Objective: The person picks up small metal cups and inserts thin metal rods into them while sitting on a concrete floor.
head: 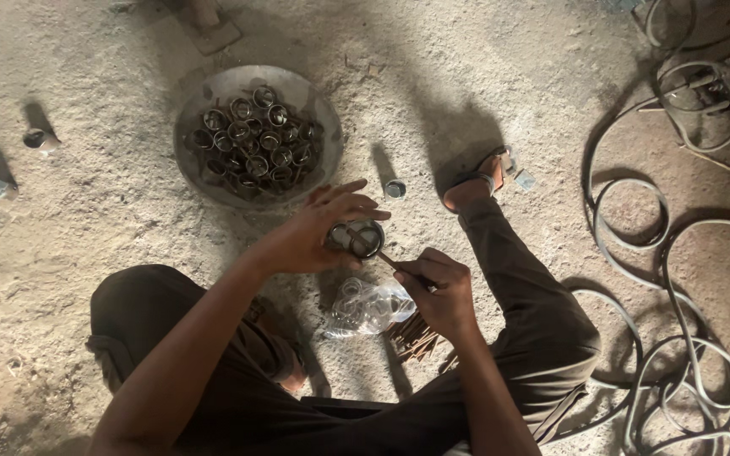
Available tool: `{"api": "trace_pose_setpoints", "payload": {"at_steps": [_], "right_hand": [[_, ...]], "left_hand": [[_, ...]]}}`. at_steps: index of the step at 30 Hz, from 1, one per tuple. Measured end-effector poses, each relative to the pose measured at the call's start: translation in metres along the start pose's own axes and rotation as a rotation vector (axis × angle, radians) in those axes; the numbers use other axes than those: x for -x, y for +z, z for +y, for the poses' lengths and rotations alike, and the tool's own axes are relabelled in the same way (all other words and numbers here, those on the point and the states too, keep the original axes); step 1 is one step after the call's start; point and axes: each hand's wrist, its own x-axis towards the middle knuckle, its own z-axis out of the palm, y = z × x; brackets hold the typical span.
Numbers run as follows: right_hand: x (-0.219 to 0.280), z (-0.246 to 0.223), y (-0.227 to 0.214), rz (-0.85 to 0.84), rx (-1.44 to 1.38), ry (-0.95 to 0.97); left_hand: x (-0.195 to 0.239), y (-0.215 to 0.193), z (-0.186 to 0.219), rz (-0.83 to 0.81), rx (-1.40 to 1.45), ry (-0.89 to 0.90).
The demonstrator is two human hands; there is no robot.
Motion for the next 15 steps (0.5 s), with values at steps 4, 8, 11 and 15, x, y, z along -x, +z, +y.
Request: {"api": "trace_pose_setpoints", "payload": {"at_steps": [4, 8, 11, 15], "right_hand": [[0.0, 0.005, -0.007, -0.053, -0.014, -0.042], [0.002, 0.005, -0.012, -0.136, -0.117, -0.007], [0.003, 0.001, -0.008, -0.111, -0.116, -0.005], [0.008, 0.008, 0.014, -0.005, -0.246, 0.187]], "left_hand": [[0.0, -0.001, 0.007, -0.019, -0.022, -0.003], [0.001, -0.001, 0.01, -0.04, -0.035, 0.027], [0.0, 0.001, 0.017, -0.05, -0.053, 0.034], [0.0, 0.002, 0.025, -0.04, -0.081, 0.015]]}}
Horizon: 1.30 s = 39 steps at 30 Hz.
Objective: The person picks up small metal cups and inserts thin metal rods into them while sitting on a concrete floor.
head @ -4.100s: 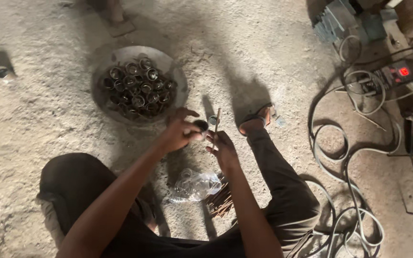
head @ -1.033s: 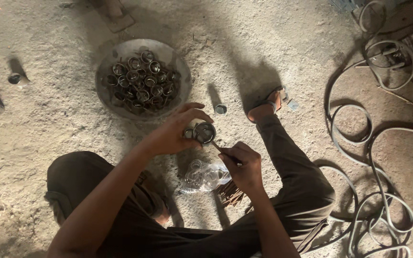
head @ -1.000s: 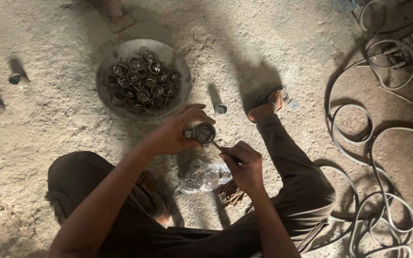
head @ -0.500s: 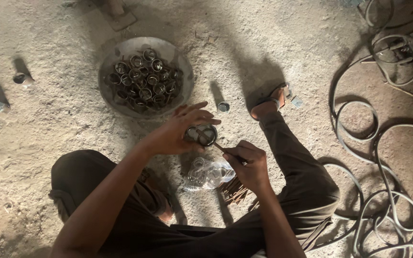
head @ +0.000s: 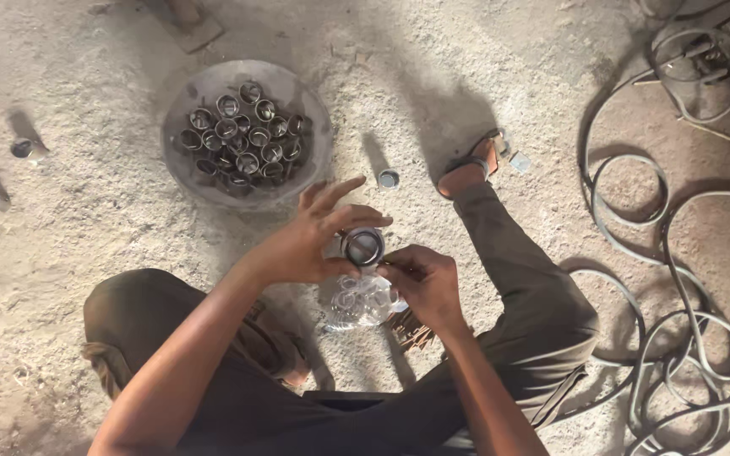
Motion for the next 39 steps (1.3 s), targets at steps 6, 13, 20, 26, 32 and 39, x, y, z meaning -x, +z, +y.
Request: {"api": "trace_pose_setpoints", "payload": {"at_steps": [6, 13, 20, 26, 32, 39], "right_hand": [[-0.002, 0.033, 0.009, -0.004, -0.12, 0.066], [-0.01, 0.056, 0.018, 0.056, -0.064, 0.147], [-0.05, 0.074, 0.023, 0.06, 0.265, -0.034], [-0.169, 0.156, 0.073, -0.033, 0.547, -0.117], [-0.369, 0.289, 0.146, 0.116, 0.607, -0.335], [-0.471, 0.321, 0.239, 0.161, 0.441, -0.312]], "left_hand": [[0.0, 0.01, -0.011, -0.02, -0.151, 0.005], [-0.006, 0.049, -0.034, 0.013, 0.037, 0.076], [0.003, -0.015, -0.029, 0.188, -0.032, -0.225], [0.044, -0.075, -0.058, 0.858, 0.032, -0.345], [0.06, -0.074, -0.071, 0.918, -0.064, -0.494], [0.062, -0.076, -0.081, 0.797, -0.018, -0.68]]}}
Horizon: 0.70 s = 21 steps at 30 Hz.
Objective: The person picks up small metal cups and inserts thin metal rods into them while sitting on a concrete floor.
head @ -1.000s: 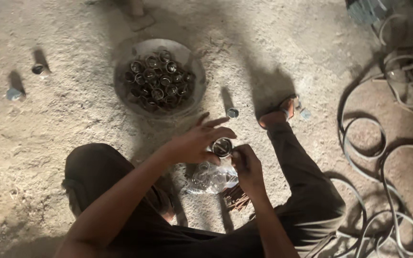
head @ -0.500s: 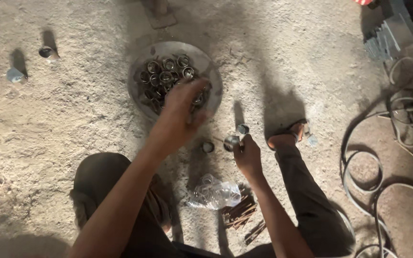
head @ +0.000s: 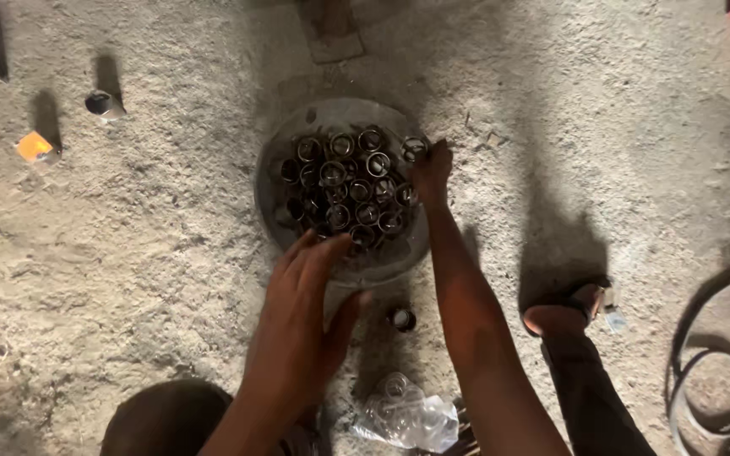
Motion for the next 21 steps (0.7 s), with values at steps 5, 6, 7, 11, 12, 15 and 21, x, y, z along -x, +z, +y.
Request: {"api": "trace_pose_setpoints", "payload": {"at_steps": [5, 6, 7, 11, 12, 15, 21], "right_hand": [[0.018, -0.026, -0.003, -0.051, 0.16, -0.018], [0.019, -0.032, -0.004, -0.076, 0.174, -0.006], [0.023, -0.038, -0.011, -0.09, 0.187, -0.016], [0.028, -0.049, -0.034, -0.109, 0.103, -0.114], [0.029, -0.047, -0.041, -0.113, 0.056, -0.146], [0.039, -0.027, -0.07, -0.064, 0.146, -0.095], [0.163, 0.032, -0.162, -0.017, 0.345, -0.135]], "left_hand": [[-0.002, 0.001, 0.006, -0.071, 0.015, -0.052], [-0.002, 0.001, 0.008, -0.092, 0.006, -0.07], [-0.002, 0.001, 0.011, -0.112, -0.003, -0.089], [-0.001, 0.001, 0.013, -0.103, -0.016, -0.05], [-0.001, 0.002, 0.012, -0.103, -0.031, -0.033], [0.0, 0.006, 0.009, -0.047, -0.045, 0.064], [-0.001, 0.011, 0.014, -0.056, 0.025, 0.147]]}}
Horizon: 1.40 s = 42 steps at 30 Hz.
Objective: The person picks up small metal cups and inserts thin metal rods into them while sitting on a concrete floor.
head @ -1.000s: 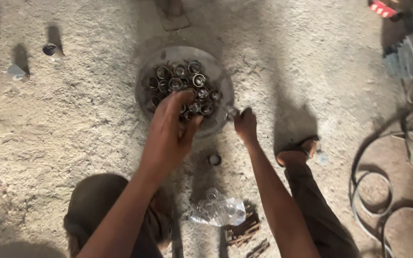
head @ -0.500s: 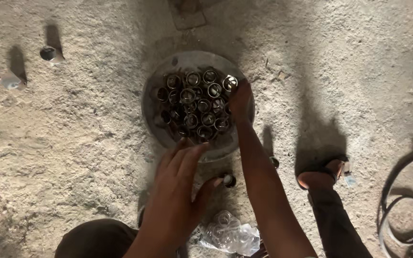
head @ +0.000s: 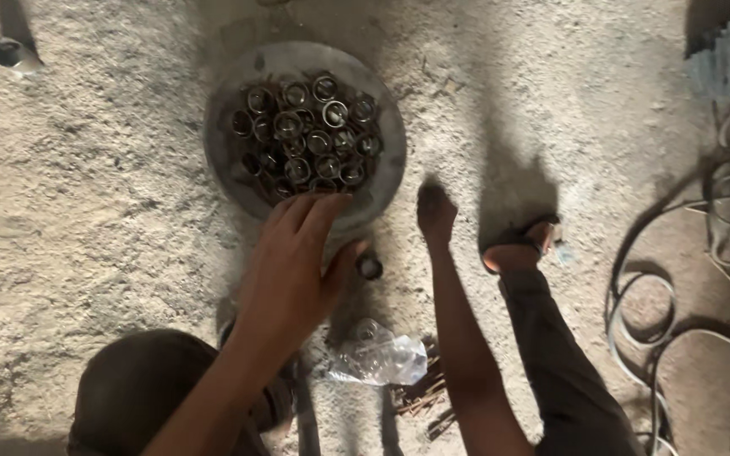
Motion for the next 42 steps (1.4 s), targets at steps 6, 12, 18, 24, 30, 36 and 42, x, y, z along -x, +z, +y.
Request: {"api": "trace_pose_setpoints", "payload": {"at_steps": [6, 12, 18, 24, 30, 36, 42], "right_hand": [[0.125, -0.059, -0.019, -0.48, -0.225, 0.433], [0.122, -0.09, -0.036, -0.523, -0.116, 0.412], [0.06, -0.152, -0.139, -0.594, -0.471, 0.787], [0.03, -0.175, -0.216, -0.489, -0.724, 0.724], [0.026, -0.146, -0.232, -0.425, -0.883, 0.584], [0.087, -0.049, -0.193, -0.338, -0.371, 0.522], [0.207, 0.021, -0.167, -1.134, 0.274, 0.632]], "left_hand": [[0.0, 0.021, 0.008, -0.1, -0.046, 0.078], [0.013, 0.052, -0.006, -0.235, -0.11, 0.064], [0.02, 0.101, -0.029, -0.506, -0.244, 0.144], [0.03, 0.131, -0.036, -0.437, -0.195, 0.378], [0.03, 0.143, -0.06, -0.275, 0.269, 0.256], [0.014, 0.168, -0.114, -0.224, 0.699, -0.437], [0.016, 0.179, -0.123, -0.231, 0.599, -0.263]]}}
